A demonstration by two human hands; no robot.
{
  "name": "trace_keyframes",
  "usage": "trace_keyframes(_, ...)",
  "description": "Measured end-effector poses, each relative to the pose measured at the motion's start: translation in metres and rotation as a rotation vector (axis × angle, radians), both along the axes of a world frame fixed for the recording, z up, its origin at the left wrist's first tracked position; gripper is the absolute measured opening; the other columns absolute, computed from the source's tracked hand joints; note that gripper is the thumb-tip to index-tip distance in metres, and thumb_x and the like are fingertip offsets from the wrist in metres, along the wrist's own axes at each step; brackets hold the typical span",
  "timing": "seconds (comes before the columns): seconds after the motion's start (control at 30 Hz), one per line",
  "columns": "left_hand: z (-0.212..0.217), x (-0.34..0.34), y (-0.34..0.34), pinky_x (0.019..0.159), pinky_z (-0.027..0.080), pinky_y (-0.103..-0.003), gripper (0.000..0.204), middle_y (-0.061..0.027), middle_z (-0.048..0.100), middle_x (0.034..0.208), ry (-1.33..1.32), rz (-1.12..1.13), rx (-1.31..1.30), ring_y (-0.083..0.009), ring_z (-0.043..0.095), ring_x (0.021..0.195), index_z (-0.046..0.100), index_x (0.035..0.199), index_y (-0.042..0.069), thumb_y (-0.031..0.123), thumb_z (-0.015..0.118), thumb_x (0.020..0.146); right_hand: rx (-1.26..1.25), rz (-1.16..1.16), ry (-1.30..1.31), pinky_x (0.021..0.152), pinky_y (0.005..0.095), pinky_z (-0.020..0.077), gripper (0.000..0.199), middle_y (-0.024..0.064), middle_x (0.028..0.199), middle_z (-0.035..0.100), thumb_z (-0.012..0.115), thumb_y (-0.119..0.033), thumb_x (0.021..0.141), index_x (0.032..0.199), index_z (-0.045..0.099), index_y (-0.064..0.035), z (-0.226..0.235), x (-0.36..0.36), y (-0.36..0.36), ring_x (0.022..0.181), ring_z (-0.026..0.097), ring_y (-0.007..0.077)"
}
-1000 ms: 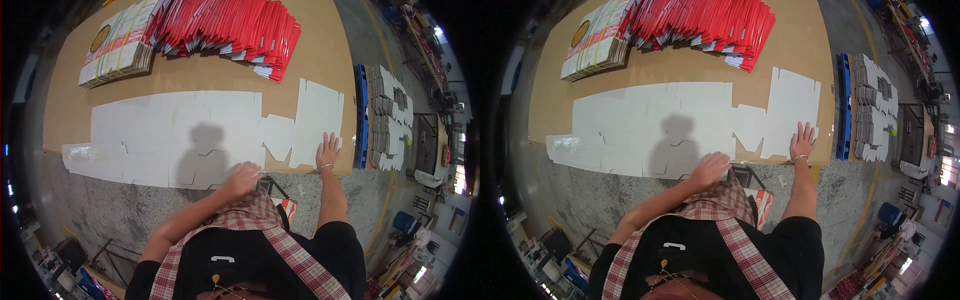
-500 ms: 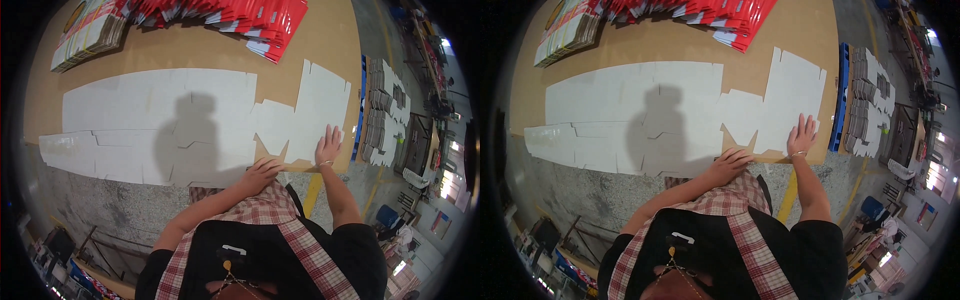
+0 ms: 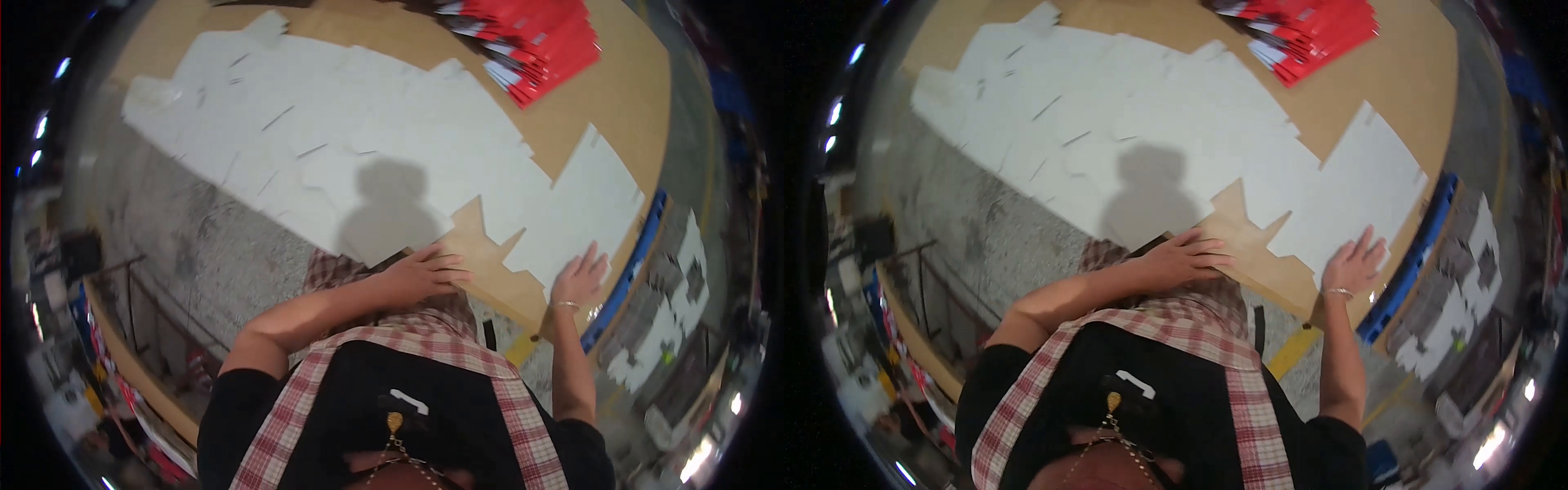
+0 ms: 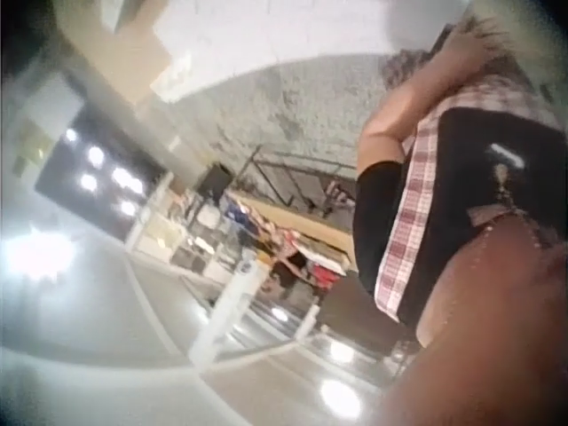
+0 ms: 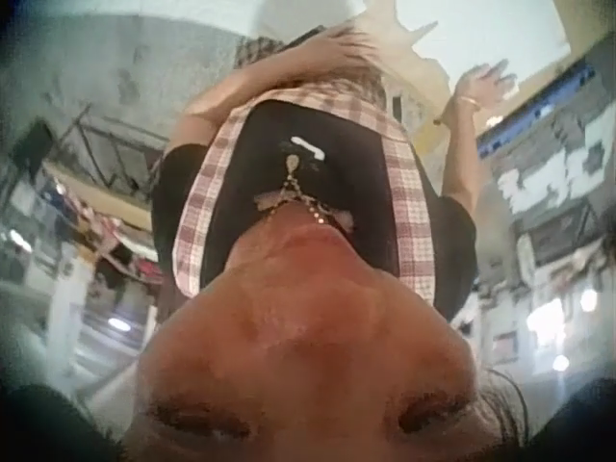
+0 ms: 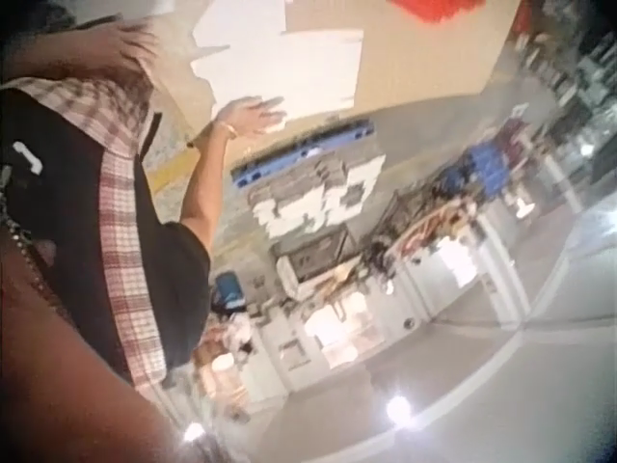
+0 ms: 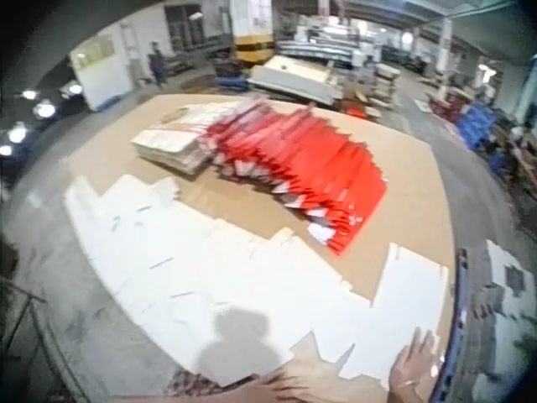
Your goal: The worker is sorting and stacking flat cardboard packaging sheets on a large table in a production area.
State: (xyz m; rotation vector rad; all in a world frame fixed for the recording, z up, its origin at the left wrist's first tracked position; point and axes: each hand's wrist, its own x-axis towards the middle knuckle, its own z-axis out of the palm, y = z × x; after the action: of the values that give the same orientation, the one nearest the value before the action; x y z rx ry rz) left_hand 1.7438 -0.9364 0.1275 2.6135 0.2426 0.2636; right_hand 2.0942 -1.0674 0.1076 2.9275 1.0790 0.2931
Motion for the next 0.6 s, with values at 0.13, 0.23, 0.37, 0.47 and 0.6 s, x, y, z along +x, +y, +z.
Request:
trace_keyframes(0.13,0.014,0.004,0.001,0.11,0.031,-0.043,0.037,-0.0048,0.05,0.138,-0.052,-0.102,-0.121,-0.0309,0.039,0.133,0.065,0.115,0.017,0.014,0.06,0.079,0.076,0.06,0.027,0.108,0.0628,0.0183,0.055,0.0134,0.157,0.024,0.039,-0.038,0.098,0.151,0.031,-0.0276,-0.01,0.002,-0.001,0.145,0.021,0.0307)
trace_keyframes(0.23,0.031,-0.001,0.016,0.107,0.036,-0.048,0.046,-0.0191,0.051,0.132,-0.241,0.443,0.05,-0.0367,0.043,0.129,0.059,0.125,0.011,0.013,0.062,0.079,0.001,0.004,0.07,0.107,0.0647,0.0193,0.055,0.0144,0.158,0.022,0.041,-0.041,0.098,0.15,0.032,-0.0274,-0.008,-0.002,-0.003,0.145,0.019,0.0318)
trace_keyframes(0.37,-0.004,-0.072,0.077,0.112,0.031,-0.045,0.068,-0.025,0.043,0.142,-0.283,1.159,0.108,-0.0393,0.038,0.134,0.04,0.142,0.001,0.027,0.066,0.084,0.003,0.112,0.107,0.107,0.0649,0.0167,0.058,0.0165,0.158,0.02,0.045,-0.043,0.096,0.15,0.032,-0.0266,0.008,-0.019,-0.027,0.145,0.017,0.0353)
trace_keyframes(0.47,0.003,-0.121,0.148,0.102,0.039,-0.039,0.077,-0.0248,0.041,0.144,-0.495,1.681,-0.616,-0.0346,0.045,0.127,0.033,0.144,-0.003,0.032,0.068,0.084,-0.029,0.204,0.195,0.108,0.0642,0.0172,0.064,0.019,0.158,0.019,0.047,-0.047,0.094,0.151,0.031,-0.023,0.025,-0.031,-0.036,0.144,0.017,0.0408)
trace_keyframes(0.6,-0.02,-0.167,0.239,0.076,0.049,-0.039,0.072,-0.0218,0.053,0.129,-0.738,1.957,-0.534,-0.0297,0.057,0.101,0.042,0.141,0.002,0.032,0.07,0.082,0.064,0.665,0.269,0.109,0.0641,0.0134,0.078,0.0176,0.159,0.017,0.058,-0.052,0.085,0.151,0.03,-0.0237,0.022,-0.056,-0.024,0.145,0.012,0.0427)
